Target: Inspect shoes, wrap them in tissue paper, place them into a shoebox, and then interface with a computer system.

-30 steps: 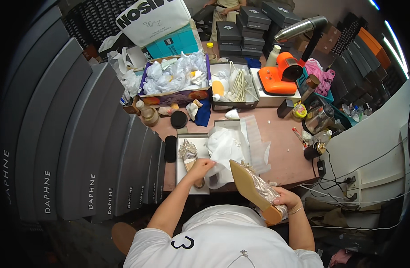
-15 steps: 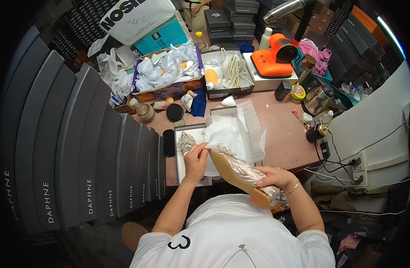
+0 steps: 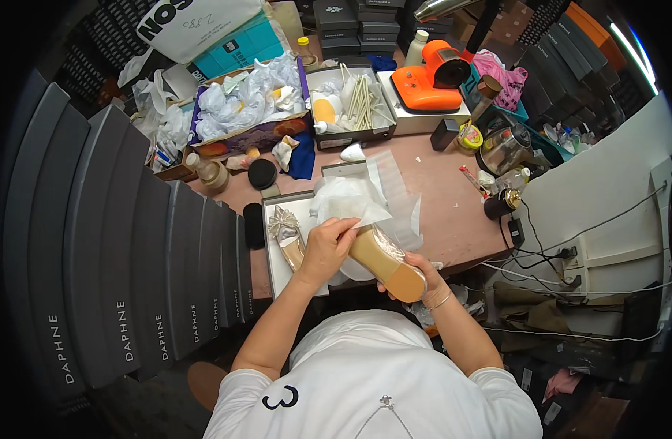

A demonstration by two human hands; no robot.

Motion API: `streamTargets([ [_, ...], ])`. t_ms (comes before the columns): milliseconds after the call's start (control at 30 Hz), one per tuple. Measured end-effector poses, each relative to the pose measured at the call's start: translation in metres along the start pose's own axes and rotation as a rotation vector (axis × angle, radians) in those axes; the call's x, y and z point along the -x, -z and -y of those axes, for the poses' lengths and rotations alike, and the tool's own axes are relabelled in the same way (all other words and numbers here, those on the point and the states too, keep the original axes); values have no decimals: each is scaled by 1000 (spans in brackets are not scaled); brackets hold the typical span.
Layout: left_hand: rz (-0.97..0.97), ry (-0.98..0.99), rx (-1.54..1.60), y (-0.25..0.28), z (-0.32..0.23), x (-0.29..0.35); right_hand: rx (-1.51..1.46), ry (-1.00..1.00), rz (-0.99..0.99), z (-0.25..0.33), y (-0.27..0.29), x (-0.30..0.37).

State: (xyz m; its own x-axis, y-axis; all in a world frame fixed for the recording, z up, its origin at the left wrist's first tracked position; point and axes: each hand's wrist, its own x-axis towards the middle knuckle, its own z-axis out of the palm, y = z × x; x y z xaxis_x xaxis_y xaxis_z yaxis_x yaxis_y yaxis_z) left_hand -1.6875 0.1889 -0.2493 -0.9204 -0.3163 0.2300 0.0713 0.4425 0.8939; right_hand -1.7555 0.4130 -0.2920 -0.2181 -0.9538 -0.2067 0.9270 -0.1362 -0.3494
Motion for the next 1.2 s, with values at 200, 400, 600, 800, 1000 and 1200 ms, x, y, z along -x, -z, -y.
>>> streamTargets([
  [200,14,63,81,-7,-3,8,0,-15,31,6,12,-2],
  [400,35,-65,9,-7,-39,21,191,123,-325,9,-31,-10],
  [600,-174,178,468,-21,14,22,1537,361,-314,1,-77,-32],
  [800,11,492,1426,-24,43,52,1280,476,-120,-19,-90,-16],
  [1000,-150,603,1389,-18,55,61,1412,293,3,-11,-79,-4],
  [1200,2,520,1246,-15,39,49,1460,308,12,-12,-75,-1],
])
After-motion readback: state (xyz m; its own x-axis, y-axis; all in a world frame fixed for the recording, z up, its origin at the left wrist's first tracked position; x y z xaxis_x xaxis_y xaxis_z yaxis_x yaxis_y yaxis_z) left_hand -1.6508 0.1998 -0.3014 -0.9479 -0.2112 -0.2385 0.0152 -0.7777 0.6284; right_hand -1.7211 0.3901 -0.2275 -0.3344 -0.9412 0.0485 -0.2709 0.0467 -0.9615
